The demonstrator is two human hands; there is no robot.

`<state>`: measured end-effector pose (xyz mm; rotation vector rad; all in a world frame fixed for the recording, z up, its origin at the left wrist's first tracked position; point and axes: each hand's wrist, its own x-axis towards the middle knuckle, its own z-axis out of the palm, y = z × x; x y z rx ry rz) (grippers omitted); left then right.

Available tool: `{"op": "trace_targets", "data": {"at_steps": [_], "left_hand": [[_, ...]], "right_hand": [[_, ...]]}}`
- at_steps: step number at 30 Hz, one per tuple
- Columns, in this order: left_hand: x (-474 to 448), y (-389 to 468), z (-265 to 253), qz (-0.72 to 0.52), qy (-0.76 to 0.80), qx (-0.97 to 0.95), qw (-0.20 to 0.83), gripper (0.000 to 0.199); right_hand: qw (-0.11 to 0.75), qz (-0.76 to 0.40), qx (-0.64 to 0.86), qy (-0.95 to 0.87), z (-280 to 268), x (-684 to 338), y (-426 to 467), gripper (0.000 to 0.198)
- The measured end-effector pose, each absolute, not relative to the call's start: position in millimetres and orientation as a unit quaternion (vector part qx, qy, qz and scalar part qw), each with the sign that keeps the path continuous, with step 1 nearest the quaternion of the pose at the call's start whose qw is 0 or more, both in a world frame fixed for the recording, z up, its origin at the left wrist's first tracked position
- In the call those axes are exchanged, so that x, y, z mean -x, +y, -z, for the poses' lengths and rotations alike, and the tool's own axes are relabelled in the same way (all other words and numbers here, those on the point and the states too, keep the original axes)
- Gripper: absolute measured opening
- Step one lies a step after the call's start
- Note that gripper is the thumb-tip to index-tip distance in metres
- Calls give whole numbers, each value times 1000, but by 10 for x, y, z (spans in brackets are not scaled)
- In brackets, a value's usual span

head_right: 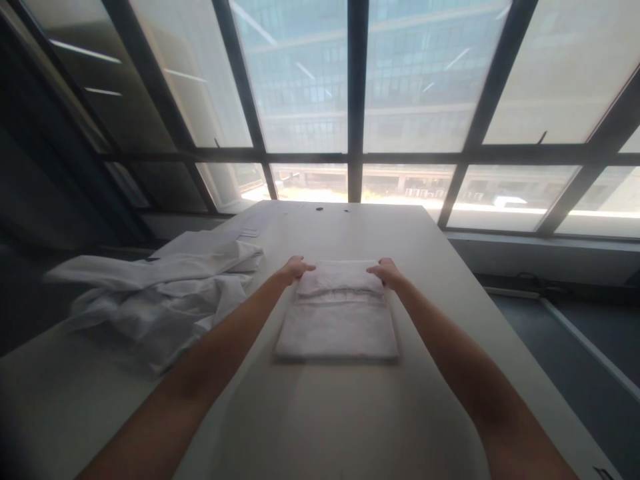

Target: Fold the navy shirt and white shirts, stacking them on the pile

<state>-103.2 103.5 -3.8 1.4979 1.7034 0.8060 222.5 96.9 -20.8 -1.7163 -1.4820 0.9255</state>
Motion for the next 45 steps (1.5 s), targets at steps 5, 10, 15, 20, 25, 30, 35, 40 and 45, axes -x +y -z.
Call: {"op": "trace_targets", "data": {"at_steps": [5,10,15,20,25,30,35,40,45], "left_hand": [[1193,1082,-32,-316,630,-544,456,38],[1181,888,-66,-349,544,-540,539,46],[1141,639,-35,-463,397,-513,604,68],[1232,434,-3,-411,342,-568,626,82],[1246,398,63,-391,411,-593,572,70],[1159,406,98,-429,426,-611,511,66],[1147,299,75,-426,432,-645,466,63],[1232,214,106,-345,437,-712,426,48],[1232,226,198,-349,487,-732,324,25]], "right_hand": [[299,-464,655,-517,88,-2224,1131,32],[339,-557,545,-527,42,-2363,975,36],[476,-588,381,-532,126,-2376,800,47],[524,-538,368,-548,144,-2305,712,54],[448,-546,362,-608,49,-2345,566,58],[310,-522,412,-680,8,-2489,468,57],[336,-415,482,-695,104,-2484,478,30],[366,-352,502,-700,210,-2445,426,27],[376,-325,518,-696,241,-2437,330,26]]}}
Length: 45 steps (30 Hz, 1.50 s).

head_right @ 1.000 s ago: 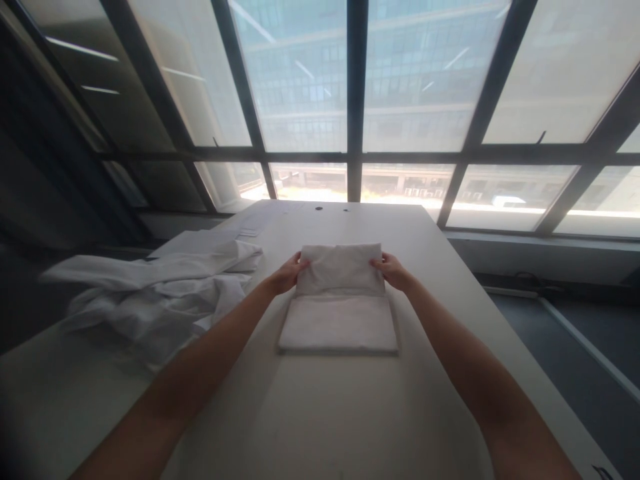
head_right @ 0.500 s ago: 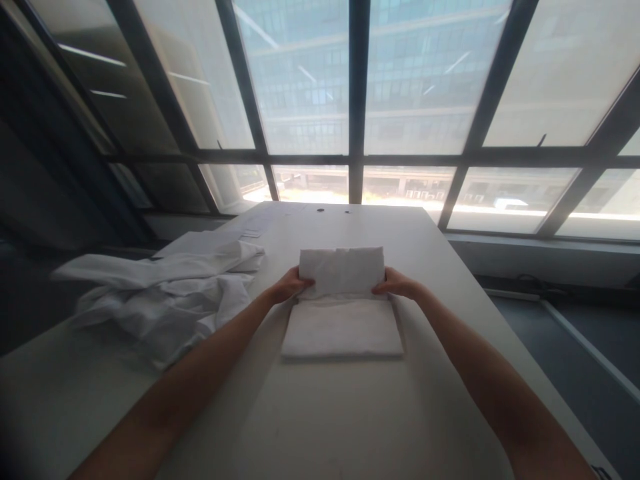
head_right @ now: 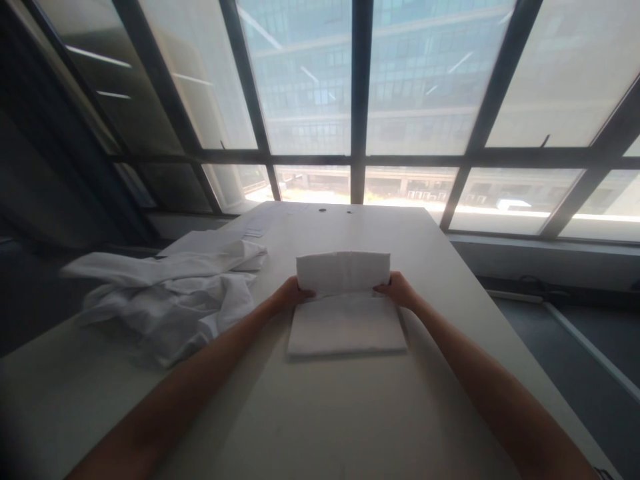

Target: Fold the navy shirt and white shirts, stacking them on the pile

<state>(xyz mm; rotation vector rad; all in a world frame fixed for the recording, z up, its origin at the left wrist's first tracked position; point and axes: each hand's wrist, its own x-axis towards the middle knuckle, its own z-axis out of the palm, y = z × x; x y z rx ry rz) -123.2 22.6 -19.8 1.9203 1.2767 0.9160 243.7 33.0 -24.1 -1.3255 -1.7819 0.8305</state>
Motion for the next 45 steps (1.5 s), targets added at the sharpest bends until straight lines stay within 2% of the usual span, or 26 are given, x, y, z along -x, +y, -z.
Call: {"op": "trace_targets", "data": {"at_steps": [3,5,10,17,23,29,34,37,41,45], "left_hand": [[1242,175,231,-330,499,-759,259,13],[1271,91,216,-324,479,-781,238,11],[1354,-174,90,-296,344,-860,234,47],[1339,-302,77,-287,325,-870,234,44],[1372,-563,87,-343,405,-805,264,54],[1024,-913,-174,-288,406,-848,180,46],[305,-790,-237,-229,454,-851,130,43],[-42,-703,-53,-182,486,-850,91,51],[-177,-756,249,-127,457,-880,18,72],[-163,-822,330,-133,468,-874,0,66]], "right_hand": [[403,-309,514,-691,298,-2452,230,24],[422,-292,501,-697,341,-2484,120,26],[416,-265,425,-759,297,-2597,-261,36],[376,-270,428,-776,178,-2593,-444,33],[376,-242,418,-791,280,-2636,-498,34],[331,-269,408,-807,232,-2753,-500,39],[371,-134,528,-752,117,-2341,-432,50],[321,-82,581,-743,145,-1856,-525,51],[237,-65,578,-778,271,-1479,-693,52],[204,-42,576,-790,331,-1537,-694,53]]}}
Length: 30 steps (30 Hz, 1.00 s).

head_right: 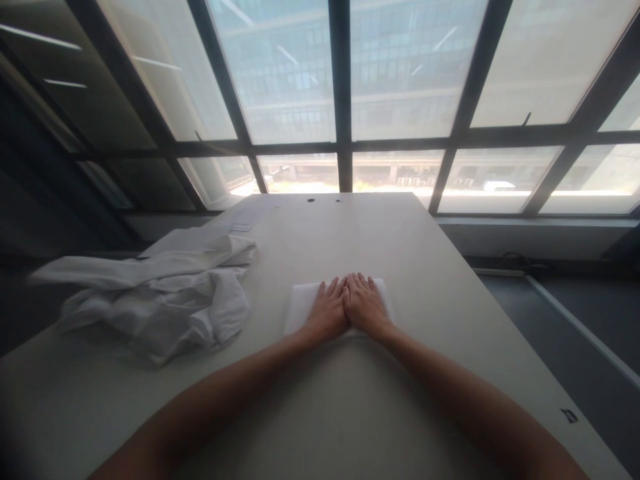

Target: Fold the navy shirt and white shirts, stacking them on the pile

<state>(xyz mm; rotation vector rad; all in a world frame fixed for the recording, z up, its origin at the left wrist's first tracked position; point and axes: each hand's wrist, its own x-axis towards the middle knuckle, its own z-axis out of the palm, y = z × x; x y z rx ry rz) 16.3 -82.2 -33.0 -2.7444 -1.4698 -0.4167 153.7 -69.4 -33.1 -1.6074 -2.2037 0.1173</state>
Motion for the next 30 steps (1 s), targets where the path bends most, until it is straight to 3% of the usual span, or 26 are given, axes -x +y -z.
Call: {"op": "trace_targets", "data": {"at_steps": [5,12,17,20,22,26,30], "left_hand": [[-109,-796,285,136,-468,873,-13,59],[486,-753,275,121,-547,827,-35,68],[856,-772,260,78,-597,794,-84,68],[1003,-726,307,126,-606,778,-114,61],[1096,-681,332,200,-619,746,-140,54],[1191,-683,288,371,-603,691,-149,51],[1040,-913,186,329,-476,812,-84,49]], "right_hand": [[190,-26,580,-792,355,-1690,-596,57],[160,-60,624,-762,416,-1916,-482,70],[95,-84,675,-727,471,-2210,-312,66],[90,-64,683,-722,498,-2384,-234,61],[118,-49,698,-704,503,-2494,-200,58],[260,-64,704,-658,446,-2617,-198,56],[319,-40,642,-696,302,-2384,-431,53]]}}
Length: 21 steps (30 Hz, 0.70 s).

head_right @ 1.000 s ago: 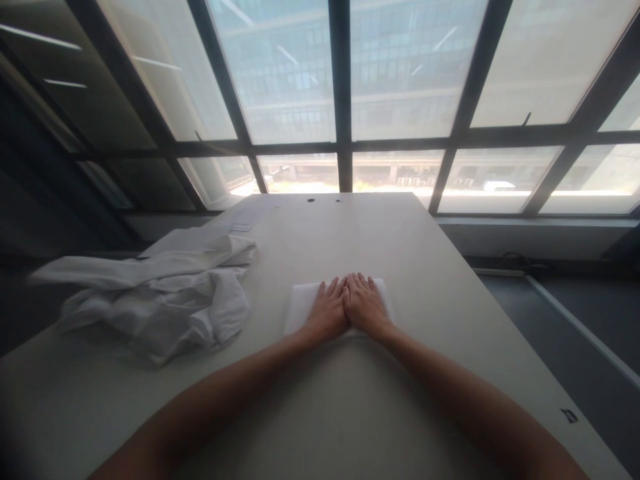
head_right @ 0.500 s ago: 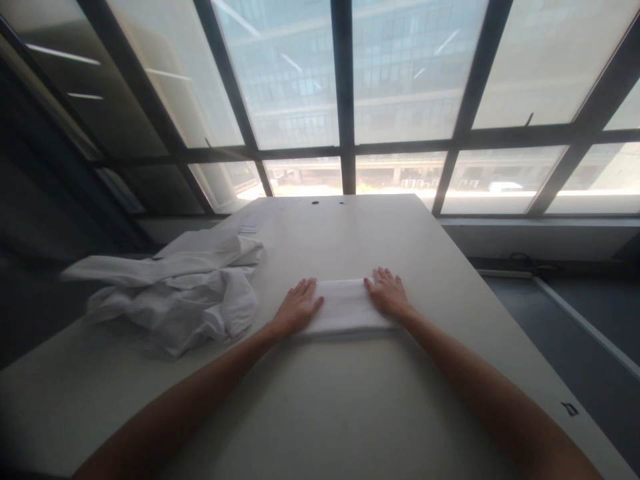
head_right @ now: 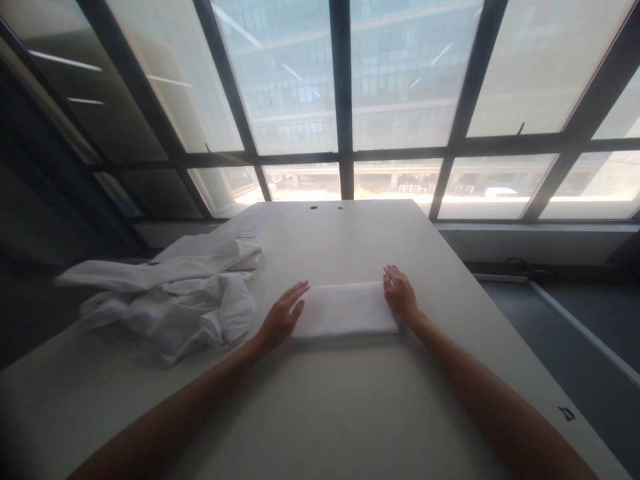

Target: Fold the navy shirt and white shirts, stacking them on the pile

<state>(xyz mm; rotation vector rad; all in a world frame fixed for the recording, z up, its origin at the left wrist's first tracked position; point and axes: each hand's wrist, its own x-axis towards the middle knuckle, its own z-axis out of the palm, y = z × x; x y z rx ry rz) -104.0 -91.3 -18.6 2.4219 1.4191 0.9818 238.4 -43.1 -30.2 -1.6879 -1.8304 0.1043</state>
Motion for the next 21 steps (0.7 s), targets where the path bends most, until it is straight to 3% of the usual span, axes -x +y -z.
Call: {"op": "trace_targets", "data": {"at_steps": [2,6,14,21], "left_hand": [[926,-1059,160,-236,414,-878,52,50],[795,-1234,156,-107,361,-926,-9,61],[794,-1242,193,-84,373,-923,-41,69],[781,-1318,182,-79,368,-927,1,57]], "right_hand": [[318,-11,576,-753,239,-2117,-660,50],[226,14,449,-865,223,-1553,-1124,53],[148,1,429,-891,381,-1543,-1182,72],[115,8,526,-843,391,-1916,-913,66]]}}
